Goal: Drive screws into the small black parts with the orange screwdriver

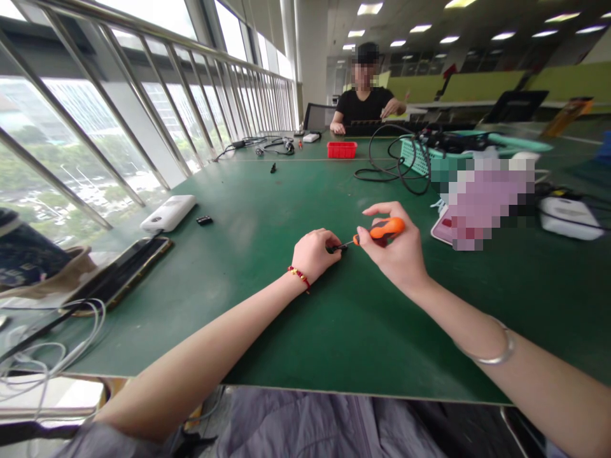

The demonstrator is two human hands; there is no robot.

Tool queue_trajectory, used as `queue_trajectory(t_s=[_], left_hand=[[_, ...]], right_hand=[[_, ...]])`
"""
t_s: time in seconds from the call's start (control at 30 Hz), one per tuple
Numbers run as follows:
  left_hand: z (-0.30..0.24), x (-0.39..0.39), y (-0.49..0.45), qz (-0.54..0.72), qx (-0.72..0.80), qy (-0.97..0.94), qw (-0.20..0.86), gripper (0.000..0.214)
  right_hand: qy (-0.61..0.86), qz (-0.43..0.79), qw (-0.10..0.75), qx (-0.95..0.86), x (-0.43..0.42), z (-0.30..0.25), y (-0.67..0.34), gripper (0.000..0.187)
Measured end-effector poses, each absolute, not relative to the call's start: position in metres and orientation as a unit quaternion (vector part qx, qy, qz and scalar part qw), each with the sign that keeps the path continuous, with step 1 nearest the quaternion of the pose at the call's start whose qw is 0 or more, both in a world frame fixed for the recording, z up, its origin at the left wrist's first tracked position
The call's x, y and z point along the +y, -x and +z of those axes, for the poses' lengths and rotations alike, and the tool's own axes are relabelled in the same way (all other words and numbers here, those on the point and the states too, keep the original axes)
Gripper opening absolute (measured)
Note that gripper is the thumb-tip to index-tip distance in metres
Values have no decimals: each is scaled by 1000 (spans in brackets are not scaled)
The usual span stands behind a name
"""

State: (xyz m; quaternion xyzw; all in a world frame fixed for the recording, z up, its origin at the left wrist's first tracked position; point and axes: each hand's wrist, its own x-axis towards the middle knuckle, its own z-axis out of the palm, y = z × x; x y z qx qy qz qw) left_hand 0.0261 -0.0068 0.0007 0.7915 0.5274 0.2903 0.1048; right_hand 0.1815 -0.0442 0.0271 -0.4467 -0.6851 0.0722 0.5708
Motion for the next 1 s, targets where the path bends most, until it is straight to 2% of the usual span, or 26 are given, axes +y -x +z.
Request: queue_trajectory(t_s=[0.1, 0.17, 0.3, 0.4, 0.63, 0.7, 0.8, 0.87, 1.0], left_hand=[[0, -6, -26, 288, 529, -791, 106, 12], [0, -6, -26, 285, 529, -792, 109, 13], [0, -6, -25, 284, 529, -792, 109, 13], [0, -6, -25, 291, 525, -793, 105, 14], [-2, -5, -25, 292, 526, -792, 106, 13], [-2, -4, -25, 295, 523, -793, 104, 13], [-3, -4, -25, 297, 523, -793, 102, 13], [-3, -4, -25, 296, 522, -793, 103, 13], [-1, -5, -26, 294, 525, -792, 104, 13]], right_hand=[[429, 65, 578, -691, -43, 25, -182, 35], [425, 62, 582, -690, -42, 25, -182, 38], [447, 88, 549, -701, -47, 29, -180, 16], [436, 106, 542, -711, -50, 31, -178, 10], [412, 55, 598, -686, -46, 26, -179, 45], [438, 59, 580, -685, -47, 27, -179, 38], [449, 82, 553, -698, -50, 29, -179, 17], [435, 87, 558, -702, -51, 30, -178, 14], [406, 64, 594, -692, -47, 27, -179, 36]])
